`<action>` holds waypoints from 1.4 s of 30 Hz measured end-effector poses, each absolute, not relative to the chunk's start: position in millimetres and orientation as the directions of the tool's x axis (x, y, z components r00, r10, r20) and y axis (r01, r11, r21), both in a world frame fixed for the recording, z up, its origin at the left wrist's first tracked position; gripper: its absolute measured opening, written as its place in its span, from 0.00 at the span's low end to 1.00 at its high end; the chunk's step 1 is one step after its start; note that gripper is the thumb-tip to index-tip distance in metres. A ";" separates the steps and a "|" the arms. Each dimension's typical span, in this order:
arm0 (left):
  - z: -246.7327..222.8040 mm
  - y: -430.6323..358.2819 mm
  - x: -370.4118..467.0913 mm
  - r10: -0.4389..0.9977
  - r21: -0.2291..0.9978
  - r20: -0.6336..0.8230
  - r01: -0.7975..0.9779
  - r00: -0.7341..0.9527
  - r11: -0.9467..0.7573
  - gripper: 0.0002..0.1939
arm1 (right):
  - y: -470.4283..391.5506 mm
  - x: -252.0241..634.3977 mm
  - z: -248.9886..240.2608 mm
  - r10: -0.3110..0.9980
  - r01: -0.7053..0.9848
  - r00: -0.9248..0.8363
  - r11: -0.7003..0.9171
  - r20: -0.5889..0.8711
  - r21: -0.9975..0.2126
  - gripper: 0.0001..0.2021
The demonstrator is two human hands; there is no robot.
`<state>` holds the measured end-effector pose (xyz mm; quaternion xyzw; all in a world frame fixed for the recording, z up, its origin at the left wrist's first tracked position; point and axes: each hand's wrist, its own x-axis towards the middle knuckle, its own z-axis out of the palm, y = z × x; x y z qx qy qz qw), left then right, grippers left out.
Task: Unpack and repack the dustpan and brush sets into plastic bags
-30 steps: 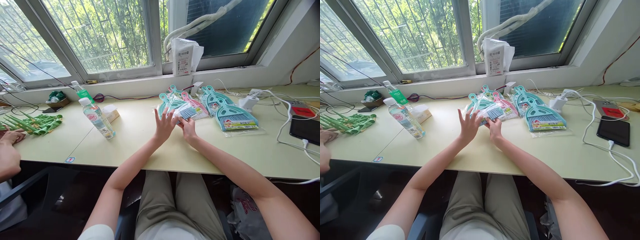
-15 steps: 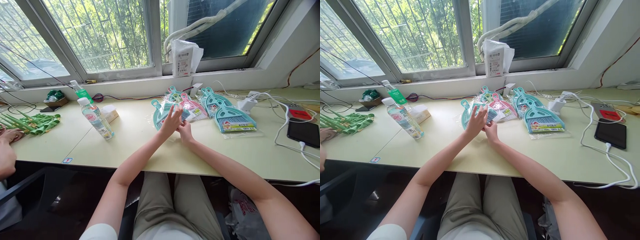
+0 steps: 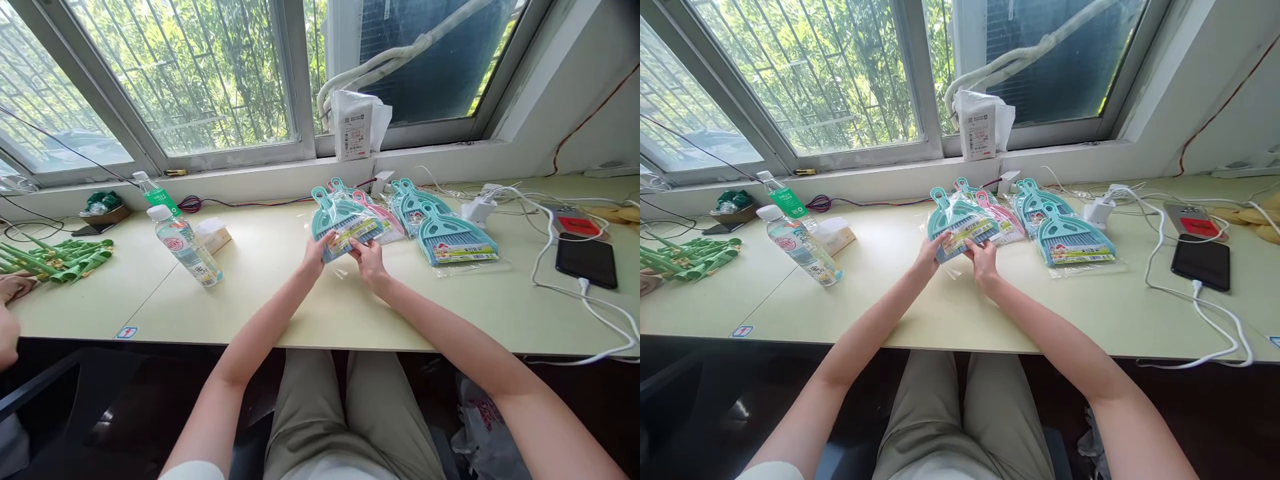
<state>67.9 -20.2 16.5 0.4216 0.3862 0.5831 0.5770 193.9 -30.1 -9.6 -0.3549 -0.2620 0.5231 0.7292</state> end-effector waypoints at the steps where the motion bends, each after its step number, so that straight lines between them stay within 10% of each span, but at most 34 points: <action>1: 11.9 -22.2 72.3 0.994 0.914 0.003 -0.404 0.109 0.042 0.32 | -29.6 195.2 -8.5 0.948 -0.583 0.317 0.209 0.017 -0.785 0.16; 6: -12.1 -51.9 105.5 0.889 0.906 -0.002 -0.376 0.458 0.196 0.29 | -24.5 202.9 2.7 0.924 -0.586 0.375 0.302 0.079 -0.752 0.17; 11: 4.2 -44.2 86.1 0.744 0.990 0.115 -0.141 0.659 -0.028 0.32 | -26.5 200.2 2.6 0.932 -0.597 0.352 0.293 0.084 -0.747 0.18; 15: 26.8 -19.0 36.5 0.398 0.986 -0.151 0.164 0.905 0.001 0.33 | -28.6 202.4 -3.3 0.925 -0.603 0.376 0.291 0.057 -0.743 0.19; 24: 11.4 5.5 34.3 0.947 0.982 0.016 -0.182 0.322 0.045 0.24 | -20.3 201.6 -12.4 0.983 -0.472 0.171 0.143 0.069 -0.870 0.17; 29: 11.4 27.2 6.0 0.983 0.940 -0.132 -0.300 0.124 0.165 0.14 | -10.1 234.6 -0.7 0.987 0.048 -0.079 0.145 0.141 -0.988 0.17; 32: 12.9 33.2 -15.5 0.979 0.906 -0.137 -0.381 0.149 0.184 0.15 | -12.2 253.8 7.5 0.810 0.521 -0.068 0.526 0.582 -0.672 0.14; 35: 10.3 32.2 -21.9 0.965 0.900 -0.107 -0.390 0.237 0.196 0.15 | -16.8 258.1 11.9 0.668 0.697 -0.184 0.606 0.721 -0.383 0.15; 42: 5.7 30.2 -16.1 0.889 0.942 -0.209 -0.161 0.408 0.295 0.15 | -20.1 248.0 16.4 0.679 0.486 0.051 0.624 0.732 -0.612 0.05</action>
